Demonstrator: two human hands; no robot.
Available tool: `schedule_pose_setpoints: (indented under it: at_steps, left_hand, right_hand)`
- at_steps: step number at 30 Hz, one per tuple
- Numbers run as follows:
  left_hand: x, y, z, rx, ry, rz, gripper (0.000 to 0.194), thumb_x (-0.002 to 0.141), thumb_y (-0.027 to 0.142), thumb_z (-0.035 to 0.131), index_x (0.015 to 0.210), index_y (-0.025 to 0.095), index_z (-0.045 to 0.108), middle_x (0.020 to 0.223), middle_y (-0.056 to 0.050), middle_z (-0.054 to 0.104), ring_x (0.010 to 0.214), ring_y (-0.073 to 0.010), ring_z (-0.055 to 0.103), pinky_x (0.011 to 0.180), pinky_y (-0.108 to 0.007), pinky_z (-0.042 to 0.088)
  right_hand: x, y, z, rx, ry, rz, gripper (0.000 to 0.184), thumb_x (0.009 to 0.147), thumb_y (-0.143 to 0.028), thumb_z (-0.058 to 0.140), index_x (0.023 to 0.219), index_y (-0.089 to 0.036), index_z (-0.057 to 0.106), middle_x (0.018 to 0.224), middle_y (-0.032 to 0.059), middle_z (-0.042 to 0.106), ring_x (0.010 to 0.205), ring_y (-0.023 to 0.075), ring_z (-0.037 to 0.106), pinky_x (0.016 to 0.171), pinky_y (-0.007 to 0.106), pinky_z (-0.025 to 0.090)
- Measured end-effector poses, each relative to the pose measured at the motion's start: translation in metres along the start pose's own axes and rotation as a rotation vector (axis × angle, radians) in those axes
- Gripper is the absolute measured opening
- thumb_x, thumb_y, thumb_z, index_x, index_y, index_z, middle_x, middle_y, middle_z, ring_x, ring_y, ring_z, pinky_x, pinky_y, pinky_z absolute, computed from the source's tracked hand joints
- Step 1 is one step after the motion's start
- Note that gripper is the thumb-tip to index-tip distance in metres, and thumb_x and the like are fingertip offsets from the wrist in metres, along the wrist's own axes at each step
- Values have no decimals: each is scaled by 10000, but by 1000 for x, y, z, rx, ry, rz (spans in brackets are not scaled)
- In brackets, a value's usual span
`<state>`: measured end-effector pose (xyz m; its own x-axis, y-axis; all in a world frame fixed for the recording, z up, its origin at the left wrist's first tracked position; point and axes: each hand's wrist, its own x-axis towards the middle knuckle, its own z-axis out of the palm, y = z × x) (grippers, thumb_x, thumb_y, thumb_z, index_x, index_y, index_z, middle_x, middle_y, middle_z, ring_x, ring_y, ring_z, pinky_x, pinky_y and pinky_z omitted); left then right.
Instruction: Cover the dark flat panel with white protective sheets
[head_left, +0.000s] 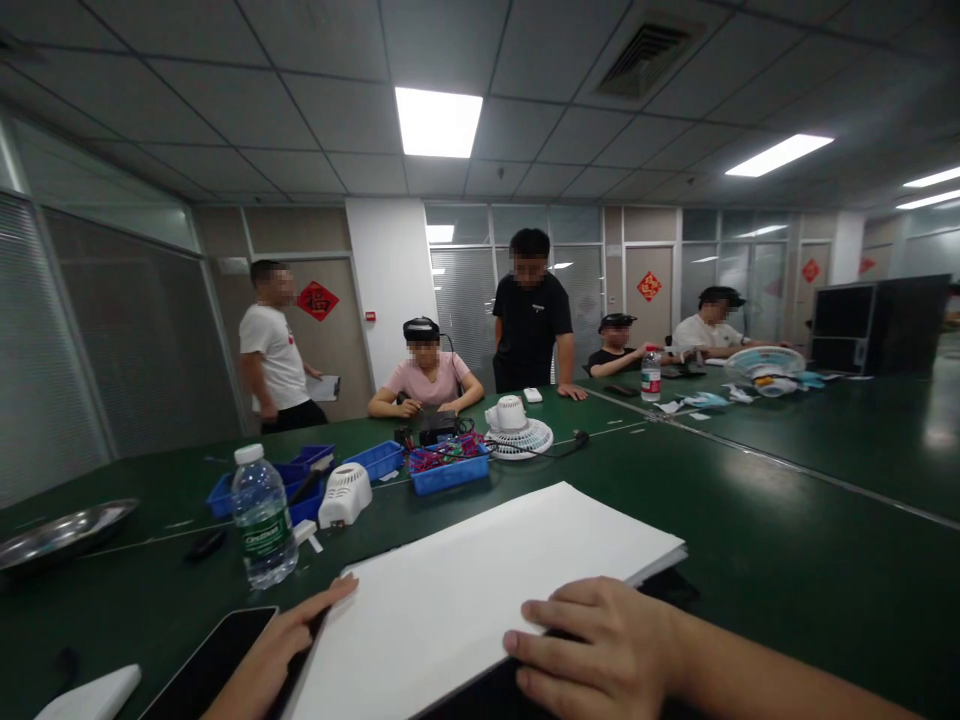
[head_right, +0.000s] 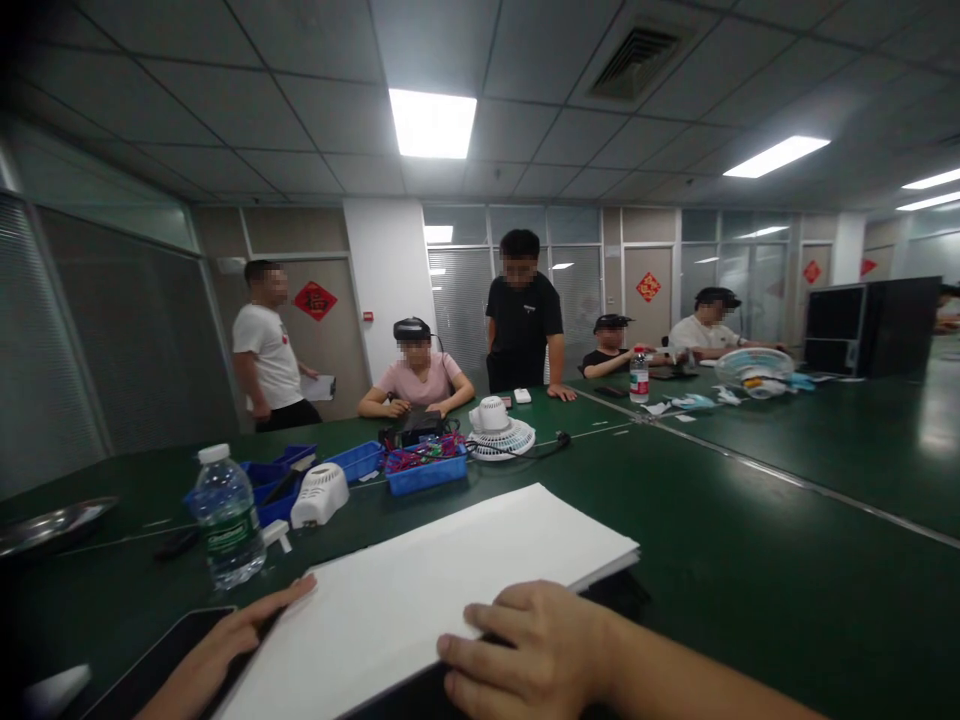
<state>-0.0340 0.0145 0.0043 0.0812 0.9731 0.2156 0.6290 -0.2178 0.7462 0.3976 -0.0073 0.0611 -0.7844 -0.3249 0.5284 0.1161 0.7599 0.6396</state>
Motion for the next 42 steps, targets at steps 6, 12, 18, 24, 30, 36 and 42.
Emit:
schedule_pose_setpoints:
  at_steps: [6, 12, 18, 24, 30, 36, 42]
  left_hand:
    - [-16, 19, 5, 123, -37, 78, 579, 786, 446, 589, 1347, 304, 602, 1496, 18, 499, 1394, -308, 463, 1186, -548, 266]
    - [-15, 6, 12, 232, 8, 118, 514, 848, 348, 501, 1355, 384, 579, 1492, 84, 503, 1405, -294, 447, 1204, -551, 257]
    - [-12, 5, 15, 244, 12, 113, 532, 807, 270, 541, 1322, 383, 610, 1456, 95, 544, 1380, -275, 480, 1200, -510, 291]
    - [-21, 23, 13, 225, 29, 130, 586, 850, 469, 594, 1413, 321, 526, 1517, 14, 481, 1391, -310, 460, 1167, -525, 343]
    - [-19, 27, 22, 315, 65, 51, 684, 872, 561, 557, 1469, 245, 451, 1522, -59, 488, 1368, -311, 491, 1139, -512, 401]
    - [-17, 17, 26, 338, 17, 31, 739, 866, 588, 556, 1502, 250, 390, 1577, -72, 400, 1402, -308, 442, 1145, -504, 390]
    - [-15, 10, 27, 366, -10, 37, 732, 881, 569, 544, 1512, 244, 368, 1597, -66, 366, 1421, -280, 418, 1163, -476, 362]
  right_hand:
    - [-14, 19, -12, -84, -28, 132, 303, 946, -196, 478, 1143, -126, 697, 1253, 103, 691, 1090, 227, 675, 816, 331, 587]
    - [-32, 17, 7, -48, -5, 171, 295, 908, -184, 544, 1176, -118, 648, 1193, 131, 710, 1169, 239, 631, 824, 349, 573]
    - [-33, 10, 21, -114, 6, 272, 231, 891, -213, 625, 1108, -138, 649, 905, 76, 717, 919, 211, 684, 723, 322, 545]
    - [-17, 25, 0, -119, -13, 472, 118, 946, -163, 555, 1018, -159, 649, 855, 55, 688, 768, 148, 639, 670, 264, 493]
    - [-1, 52, -66, -154, -212, 735, 164, 954, -306, 577, 1055, -215, 670, 960, 38, 691, 791, 139, 655, 681, 257, 515]
    - [-12, 71, -132, -286, -479, 940, 298, 891, -495, 586, 1060, -287, 718, 980, 32, 743, 777, 216, 705, 659, 356, 561]
    - [-33, 94, -170, -345, -764, 1331, 351, 816, -520, 638, 1016, -253, 748, 871, 108, 753, 734, 273, 699, 624, 397, 530]
